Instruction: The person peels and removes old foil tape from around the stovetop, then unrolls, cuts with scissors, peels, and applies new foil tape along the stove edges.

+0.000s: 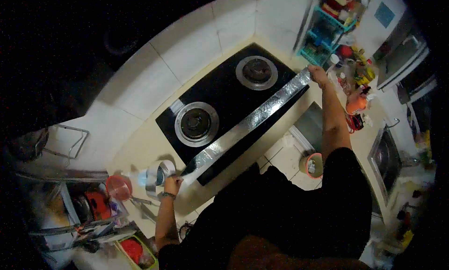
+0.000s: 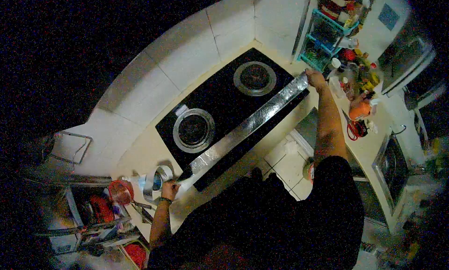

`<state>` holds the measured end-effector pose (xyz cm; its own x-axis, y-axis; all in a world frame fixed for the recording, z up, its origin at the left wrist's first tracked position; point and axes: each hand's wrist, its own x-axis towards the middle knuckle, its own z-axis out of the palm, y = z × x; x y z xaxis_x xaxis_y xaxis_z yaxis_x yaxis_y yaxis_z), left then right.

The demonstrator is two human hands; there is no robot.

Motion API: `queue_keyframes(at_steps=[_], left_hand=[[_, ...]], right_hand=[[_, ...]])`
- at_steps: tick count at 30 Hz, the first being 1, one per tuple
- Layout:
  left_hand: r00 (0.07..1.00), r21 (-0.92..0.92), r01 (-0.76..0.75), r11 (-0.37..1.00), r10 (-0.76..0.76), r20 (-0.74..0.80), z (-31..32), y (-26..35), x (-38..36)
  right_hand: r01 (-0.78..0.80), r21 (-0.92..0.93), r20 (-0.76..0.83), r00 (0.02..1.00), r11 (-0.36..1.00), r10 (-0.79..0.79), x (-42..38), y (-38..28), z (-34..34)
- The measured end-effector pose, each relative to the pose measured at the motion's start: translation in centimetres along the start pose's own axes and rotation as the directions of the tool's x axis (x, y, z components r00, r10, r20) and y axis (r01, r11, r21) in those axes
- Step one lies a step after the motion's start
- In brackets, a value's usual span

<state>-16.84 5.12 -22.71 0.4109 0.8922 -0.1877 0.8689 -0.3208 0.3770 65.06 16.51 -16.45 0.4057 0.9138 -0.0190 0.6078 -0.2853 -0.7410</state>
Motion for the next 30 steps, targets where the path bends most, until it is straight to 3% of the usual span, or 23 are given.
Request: queue_keyframes(at_steps=[2,3,7,8,9,10,11,12,13,15,16,18,20,22,24,26,27,29,30], left_hand=[[0.998,0.04,0.031,0.999,-0.029,-0.048,0.6,0.3,-0.1],[0.994,0.076,0.048,0.996,-0.04,-0.105,0.8,0.6,-0.3],[0.99,-0.036,0.138,0.99,-0.138,-0.004,1.8,-0.7,-0.3],[0.943,-0.221,0.333,0.917,-0.322,0.087,2.6,-1.4,0.2],[0.918,-0.37,0.397,0.84,-0.373,0.137,3.5,-2.2,0.4],[0.887,-0.502,0.456,0.735,-0.423,0.185,3.7,-2.2,0.7],[0.968,-0.275,0.25,0.929,-0.238,0.077,3.9,-1.8,0.1],[0.999,0.013,0.04,0.999,-0.04,-0.036,3.5,-0.7,-0.2],[0.998,0.012,0.048,0.999,-0.047,-0.031,2.2,1.9,-0.2],[0.989,-0.003,-0.011,1.0,0.011,-0.144,-0.3,7.5,1.0],[0.994,0.027,0.021,0.999,-0.018,-0.109,-0.8,9.4,1.2],[0.996,0.169,0.071,0.983,-0.06,-0.067,0.5,11.1,1.7],[0.997,0.213,0.05,0.976,-0.038,-0.06,1.9,11.8,2.2],[0.996,0.216,0.091,0.972,-0.087,-0.027,2.5,11.3,2.2],[0.997,0.201,0.057,0.978,-0.046,-0.06,2.8,11.2,2.1],[0.992,0.211,0.007,0.978,0.02,-0.126,3.1,11.2,1.7],[0.992,0.208,0.01,0.978,0.016,-0.122,3.2,11.1,1.6],[0.982,0.092,-0.048,0.995,0.064,-0.177,3.5,10.9,1.2],[0.976,0.066,-0.046,0.997,0.059,-0.208,3.8,11.0,1.0]], right_hand=[[-0.16,0.367,0.014,0.986,0.916,0.167,-1.6,0.9,2.0],[-0.138,0.357,0.012,0.99,0.924,0.143,-1.3,2.6,2.5],[-0.102,0.138,0.003,0.995,0.985,0.103,-0.6,5.7,4.3],[-0.115,0.073,-0.055,0.991,0.991,0.12,-1.0,5.8,4.6],[-0.097,-0.134,-0.119,0.99,0.986,0.082,-1.1,5.7,4.8],[-0.168,0.003,-0.044,0.985,0.986,0.168,-0.5,6.8,5.4],[-0.247,0.135,0.036,0.969,0.96,0.245,0.0,7.9,5.4],[0.13,-0.174,-0.028,0.99,0.976,-0.137,0.6,10.0,5.6],[0.131,-0.173,-0.019,0.991,0.976,-0.136,0.6,10.1,5.9],[-0.041,-0.169,-0.032,0.999,0.985,0.036,0.4,9.7,6.0],[-0.04,-0.175,-0.025,0.999,0.984,0.036,0.2,9.5,6.2],[0.065,-0.505,-0.058,0.992,0.861,-0.109,0.0,9.1,6.2],[-0.022,-0.766,-0.129,0.984,0.643,-0.12,-2.3,3.4,6.2],[0.378,-0.524,0.065,0.911,0.763,-0.407,-4.5,-0.7,6.9],[0.726,-0.281,0.368,0.686,0.628,-0.628,-6.7,-2.2,9.1],[0.838,-0.233,0.546,0.532,0.493,-0.647,-10.5,-5.5,10.2],[0.839,-0.229,0.551,0.53,0.494,-0.644,-11.3,-5.4,10.9],[0.79,-0.297,0.695,0.564,0.536,-0.446,-12.3,-4.9,12.4],[0.777,-0.28,0.649,0.586,0.564,-0.485,-12.8,-5.2,12.5]])
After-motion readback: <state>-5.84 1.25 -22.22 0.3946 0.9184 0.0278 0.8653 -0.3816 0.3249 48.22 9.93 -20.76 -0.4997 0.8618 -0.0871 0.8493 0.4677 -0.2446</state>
